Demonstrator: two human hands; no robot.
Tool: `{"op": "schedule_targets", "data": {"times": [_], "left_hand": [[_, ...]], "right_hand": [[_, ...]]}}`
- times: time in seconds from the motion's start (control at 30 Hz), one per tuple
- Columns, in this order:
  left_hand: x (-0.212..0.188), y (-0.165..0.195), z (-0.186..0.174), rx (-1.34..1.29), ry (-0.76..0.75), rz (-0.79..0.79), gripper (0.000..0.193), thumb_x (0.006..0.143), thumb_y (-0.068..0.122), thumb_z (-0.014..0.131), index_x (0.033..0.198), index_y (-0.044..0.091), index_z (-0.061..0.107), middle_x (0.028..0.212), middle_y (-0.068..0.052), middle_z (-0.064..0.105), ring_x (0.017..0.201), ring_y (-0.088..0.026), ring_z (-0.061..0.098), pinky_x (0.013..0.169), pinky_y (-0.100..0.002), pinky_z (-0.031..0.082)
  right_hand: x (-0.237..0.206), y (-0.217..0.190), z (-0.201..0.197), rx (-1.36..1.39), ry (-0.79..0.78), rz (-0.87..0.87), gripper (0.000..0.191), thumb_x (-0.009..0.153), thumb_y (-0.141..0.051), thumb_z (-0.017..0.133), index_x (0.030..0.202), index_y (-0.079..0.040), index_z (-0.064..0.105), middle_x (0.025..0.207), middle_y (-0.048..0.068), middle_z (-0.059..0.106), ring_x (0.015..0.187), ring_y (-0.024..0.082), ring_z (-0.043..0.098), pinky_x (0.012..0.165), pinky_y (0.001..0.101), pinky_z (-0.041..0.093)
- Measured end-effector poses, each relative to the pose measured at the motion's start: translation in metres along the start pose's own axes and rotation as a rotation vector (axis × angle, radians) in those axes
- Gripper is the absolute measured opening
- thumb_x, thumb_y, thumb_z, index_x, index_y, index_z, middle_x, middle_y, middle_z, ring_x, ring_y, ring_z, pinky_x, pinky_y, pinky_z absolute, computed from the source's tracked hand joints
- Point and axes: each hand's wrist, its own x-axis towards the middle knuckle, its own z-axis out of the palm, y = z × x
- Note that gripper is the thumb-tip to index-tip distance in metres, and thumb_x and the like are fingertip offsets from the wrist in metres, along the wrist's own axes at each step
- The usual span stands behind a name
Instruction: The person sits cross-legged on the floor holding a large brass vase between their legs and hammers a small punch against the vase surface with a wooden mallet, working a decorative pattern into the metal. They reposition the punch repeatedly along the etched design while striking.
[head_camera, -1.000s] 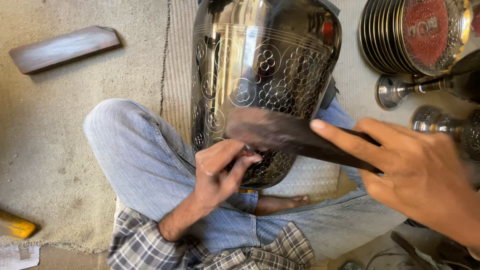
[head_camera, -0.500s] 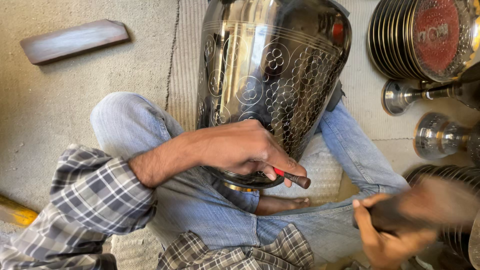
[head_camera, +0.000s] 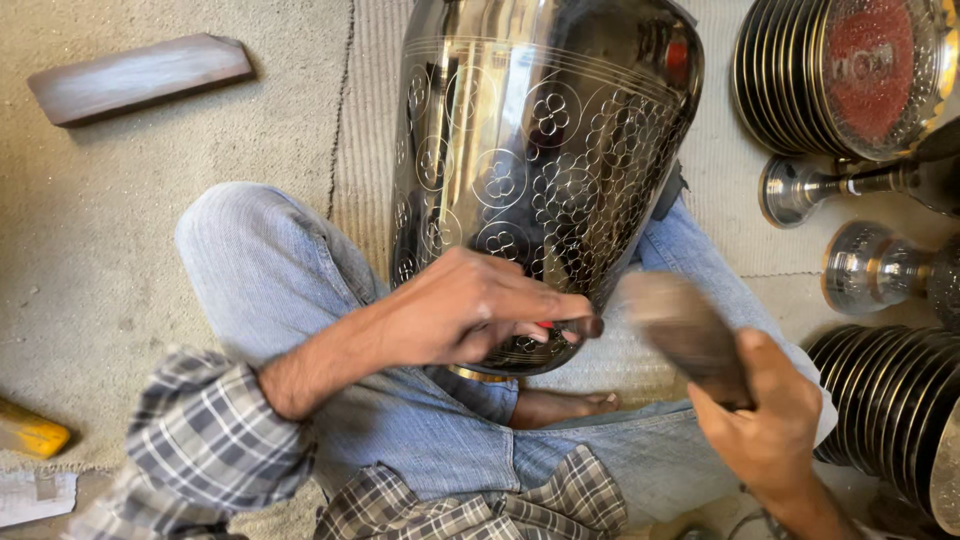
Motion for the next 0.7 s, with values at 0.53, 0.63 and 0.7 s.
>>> {"op": "schedule_targets", "data": {"times": [0.53,0.63,0.7], "left_hand": [[-0.036,0.013,0.075,0.046,0.894,-0.351,0.019,0.09,0.001,0.081,0.106,0.005,0.072,0.079,-0.005,0.074,0.066,-0.01,0.069,0.057,-0.025,0.054],[-0.035,0.007,0.082,-0.177,1.013,-0.331,0.028,0.094,-0.004,0.075,0.12,0.002,0.066,0.091,-0.007,0.076,0.072,-0.008,0.072,0.061,-0.022,0.06],[-0.035,0.006,0.085,-0.282,1.084,-0.256,0.042,0.097,-0.007,0.069,0.134,0.001,0.053,0.111,-0.012,0.077,0.083,-0.009,0.075,0.068,-0.022,0.063]], "right_hand": [[0.155,-0.074,-0.053,-0.548,-0.759,-0.247,0.093,0.075,-0.007,0.078,0.157,-0.038,0.046,0.084,-0.003,0.064,0.065,0.013,0.064,0.049,0.0306,0.052],[0.171,-0.082,-0.05,-0.507,-0.735,-0.247,0.091,0.073,-0.011,0.083,0.155,-0.032,0.049,0.084,-0.001,0.065,0.059,0.015,0.062,0.05,0.0318,0.052],[0.175,-0.083,-0.057,-0.435,-0.632,-0.309,0.086,0.073,-0.008,0.08,0.153,-0.024,0.053,0.088,0.003,0.065,0.062,0.015,0.062,0.052,0.0309,0.053]]}}
